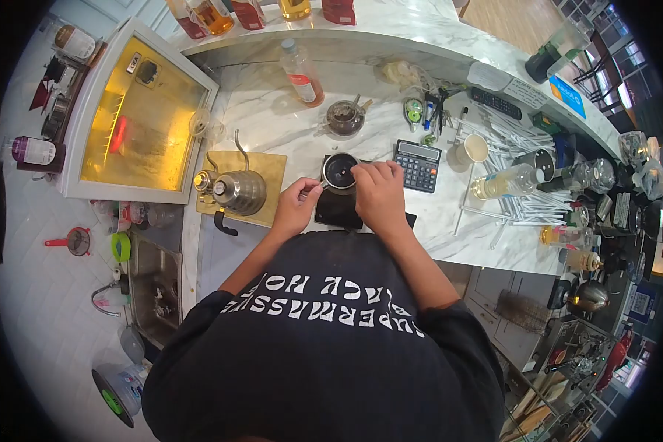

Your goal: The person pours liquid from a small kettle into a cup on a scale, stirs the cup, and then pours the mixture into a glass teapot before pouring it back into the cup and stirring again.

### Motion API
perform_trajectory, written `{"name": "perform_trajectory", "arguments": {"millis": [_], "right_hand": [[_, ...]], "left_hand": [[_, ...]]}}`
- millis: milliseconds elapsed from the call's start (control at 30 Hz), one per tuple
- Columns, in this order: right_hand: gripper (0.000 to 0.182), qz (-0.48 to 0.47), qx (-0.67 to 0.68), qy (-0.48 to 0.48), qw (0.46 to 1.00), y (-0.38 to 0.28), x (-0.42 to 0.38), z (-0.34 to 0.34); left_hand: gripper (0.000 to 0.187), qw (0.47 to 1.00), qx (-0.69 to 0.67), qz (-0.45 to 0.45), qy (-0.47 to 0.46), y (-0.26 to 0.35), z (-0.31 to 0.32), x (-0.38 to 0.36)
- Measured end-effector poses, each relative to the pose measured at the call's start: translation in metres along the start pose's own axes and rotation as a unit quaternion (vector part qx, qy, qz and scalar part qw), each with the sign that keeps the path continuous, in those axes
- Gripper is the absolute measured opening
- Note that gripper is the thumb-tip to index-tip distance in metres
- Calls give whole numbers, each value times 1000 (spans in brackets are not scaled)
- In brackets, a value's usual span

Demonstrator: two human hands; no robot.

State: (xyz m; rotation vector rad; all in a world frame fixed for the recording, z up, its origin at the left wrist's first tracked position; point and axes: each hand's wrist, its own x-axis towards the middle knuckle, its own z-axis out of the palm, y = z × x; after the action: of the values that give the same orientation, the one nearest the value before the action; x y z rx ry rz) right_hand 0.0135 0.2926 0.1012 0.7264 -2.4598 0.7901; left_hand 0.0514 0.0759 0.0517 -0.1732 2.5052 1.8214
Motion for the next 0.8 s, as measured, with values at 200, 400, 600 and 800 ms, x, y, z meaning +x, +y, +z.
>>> {"name": "perform_trajectory", "arguments": {"millis": [200,400,600,800], "right_hand": [[26,-6,-4,-8,1000,-1,4,4],[29,5,-12,-34,999,0,-1,4],[25,7,-14,-21,1000,2,3,2],[29,22,4,-44,999,-2,-2,1]], "left_hand": [[19,1000,19,9,8,8,1,-1],[20,1000,19,1,12,5,-1,-2],[21,1000,15,2,8,5,2,-3],[22,1000,12,2,22,4,4,-4]]}}
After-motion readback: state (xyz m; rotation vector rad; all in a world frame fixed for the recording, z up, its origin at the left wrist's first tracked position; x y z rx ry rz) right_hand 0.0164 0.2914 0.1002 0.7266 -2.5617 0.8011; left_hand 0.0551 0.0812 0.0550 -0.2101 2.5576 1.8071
